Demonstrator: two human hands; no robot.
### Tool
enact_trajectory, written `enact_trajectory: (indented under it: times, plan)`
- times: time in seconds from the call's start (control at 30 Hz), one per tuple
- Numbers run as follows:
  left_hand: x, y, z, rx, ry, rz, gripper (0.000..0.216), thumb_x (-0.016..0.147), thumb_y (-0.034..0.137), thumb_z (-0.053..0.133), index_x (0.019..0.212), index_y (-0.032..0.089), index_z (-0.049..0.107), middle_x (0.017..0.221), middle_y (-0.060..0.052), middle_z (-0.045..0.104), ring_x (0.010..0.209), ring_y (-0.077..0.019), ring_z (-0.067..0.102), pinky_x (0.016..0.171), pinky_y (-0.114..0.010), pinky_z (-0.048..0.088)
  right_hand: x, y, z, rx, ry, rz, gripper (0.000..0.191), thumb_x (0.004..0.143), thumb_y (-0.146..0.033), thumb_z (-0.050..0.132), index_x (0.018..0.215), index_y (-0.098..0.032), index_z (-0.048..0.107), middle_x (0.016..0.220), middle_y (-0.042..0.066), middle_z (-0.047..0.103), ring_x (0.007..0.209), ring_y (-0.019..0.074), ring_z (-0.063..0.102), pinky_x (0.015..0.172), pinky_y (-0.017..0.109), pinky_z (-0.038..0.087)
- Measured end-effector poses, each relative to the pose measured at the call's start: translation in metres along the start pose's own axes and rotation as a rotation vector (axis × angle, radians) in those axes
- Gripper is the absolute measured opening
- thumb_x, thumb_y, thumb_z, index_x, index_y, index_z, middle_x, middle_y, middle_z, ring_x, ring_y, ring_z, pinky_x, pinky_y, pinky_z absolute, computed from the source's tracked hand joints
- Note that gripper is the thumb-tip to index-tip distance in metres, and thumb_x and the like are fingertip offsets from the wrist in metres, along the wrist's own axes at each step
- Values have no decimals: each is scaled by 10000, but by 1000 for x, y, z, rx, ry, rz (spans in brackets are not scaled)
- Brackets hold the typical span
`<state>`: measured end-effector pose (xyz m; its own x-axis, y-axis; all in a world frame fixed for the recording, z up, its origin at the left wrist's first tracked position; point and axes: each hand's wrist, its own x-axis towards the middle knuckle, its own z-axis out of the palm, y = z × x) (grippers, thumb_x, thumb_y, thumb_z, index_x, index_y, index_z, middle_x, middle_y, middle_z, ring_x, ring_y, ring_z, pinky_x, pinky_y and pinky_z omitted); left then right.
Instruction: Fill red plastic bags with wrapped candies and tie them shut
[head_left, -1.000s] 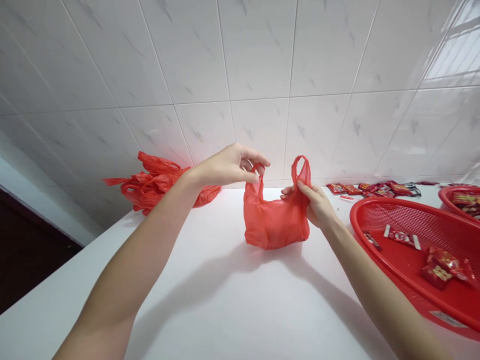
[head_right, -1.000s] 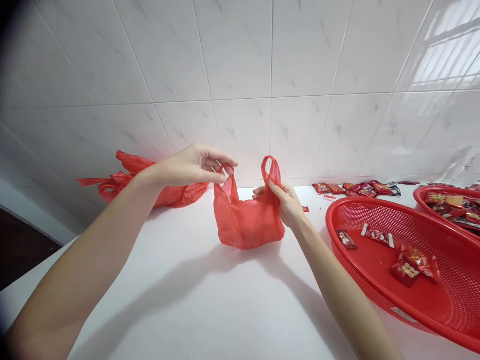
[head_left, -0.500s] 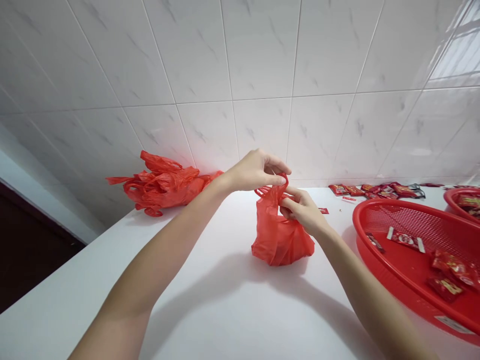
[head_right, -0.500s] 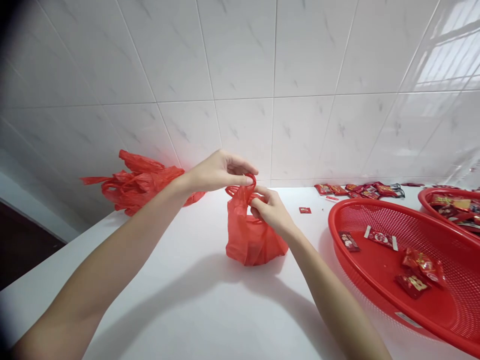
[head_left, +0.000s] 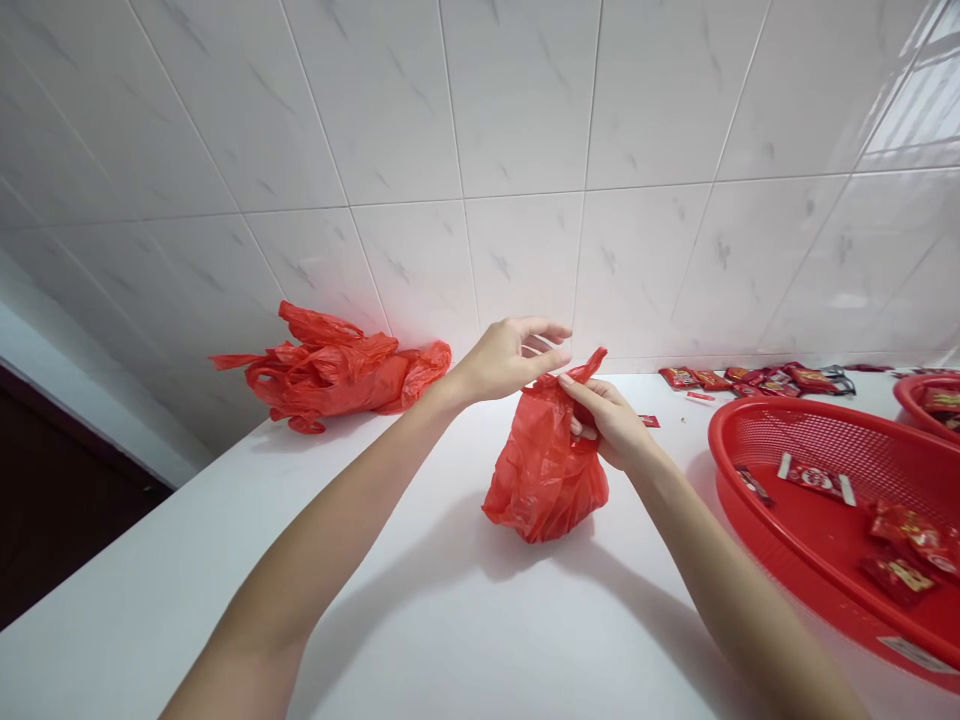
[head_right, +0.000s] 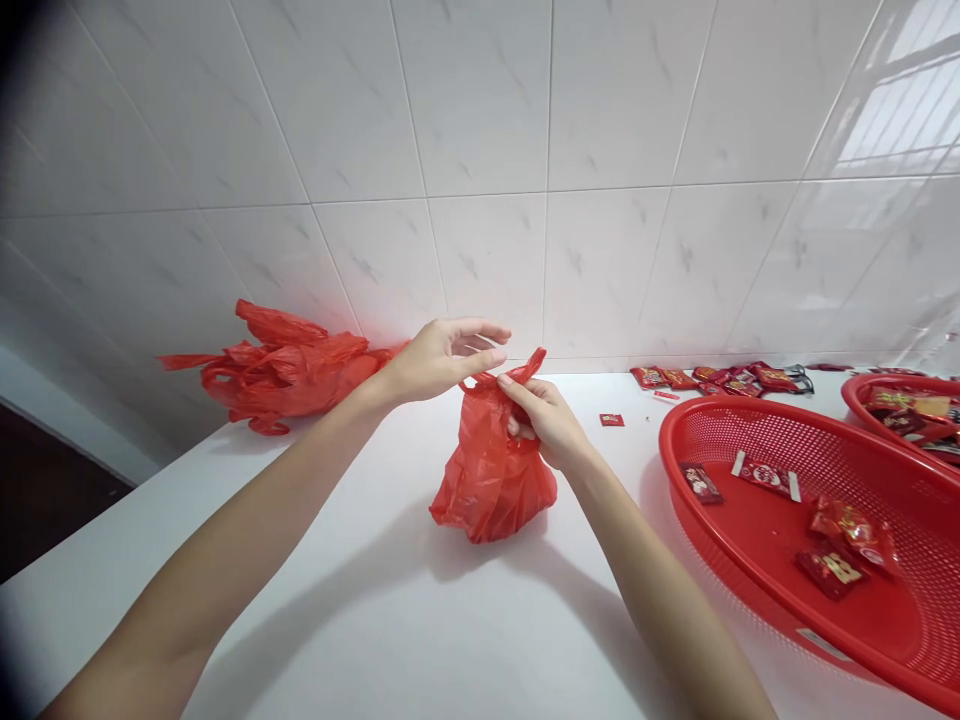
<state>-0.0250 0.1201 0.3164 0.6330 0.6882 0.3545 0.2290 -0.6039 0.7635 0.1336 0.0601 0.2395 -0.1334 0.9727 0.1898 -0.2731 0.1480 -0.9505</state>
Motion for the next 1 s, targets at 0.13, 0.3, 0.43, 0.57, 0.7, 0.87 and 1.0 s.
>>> enact_trajectory:
  times: [0.13, 0.3, 0.43, 0.57, 0.7, 0.87, 1.0]
  plan:
    - [-15, -18, -8, 53, -5, -121, 303, 758, 387, 766, 965, 166, 764, 951, -87, 761, 828, -213, 702, 745, -348, 574, 2, 3, -7, 6, 11, 11, 476, 807, -584, 732, 603, -191, 557, 474, -29, 547, 408, 66, 360, 454, 239, 286]
    - [-33, -27, 0, -97, 111, -81, 200, 737, 301, 765, 867, 150, 752, 809, -47, 739, 728, -161, 680, 708, -299, 564, 7, 4, -14, 46, 24, 78, 391, 803, -552, 743, 781, -163, 701, 646, 41, 703, 438, 84, 433, 504, 269, 390]
    - [-51, -29, 21, -76, 55, 45, 136, 768, 226, 719, 881, 175, 775, 899, -49, 755, 760, -153, 689, 748, -292, 573, 9, 2, -19, 94, 38, 121, 325, 803, -479, 768, 900, -170, 741, 670, 13, 692, 450, 90, 488, 510, 263, 425]
    - [-64, -42, 42, 16, -25, 116, 187, 810, 152, 633, 896, 216, 786, 1015, -46, 776, 945, -191, 707, 872, -319, 561, 9, 0, -24, 147, 18, 151, 261, 819, -428, 758, 871, -174, 728, 753, 36, 732, 518, 106, 584, 570, 255, 493]
    - [-60, -58, 49, -97, 139, 39, 131, 823, 237, 656, 868, 205, 775, 1003, -63, 781, 993, -223, 711, 937, -362, 544, 7, -1, -28, 145, -2, 154, 259, 823, -421, 755, 853, -167, 711, 764, 45, 737, 599, 131, 657, 635, 254, 525]
    - [-38, -65, 45, -439, 250, -49, 364, 755, 319, 748, 1097, 202, 700, 1137, -84, 732, 1034, -223, 683, 972, -379, 510, 4, -4, -24, 32, -61, 87, 357, 808, -506, 752, 874, -157, 714, 739, 49, 721, 600, 143, 657, 649, 269, 525]
    - [-30, -66, 52, -617, 1, -125, 473, 742, 341, 786, 1180, 205, 671, 901, -35, 729, 805, -179, 673, 889, -379, 520, 2, -2, -17, -218, -4, -74, 430, 842, -595, 682, 880, -167, 710, 724, 38, 698, 636, 172, 653, 658, 305, 516]
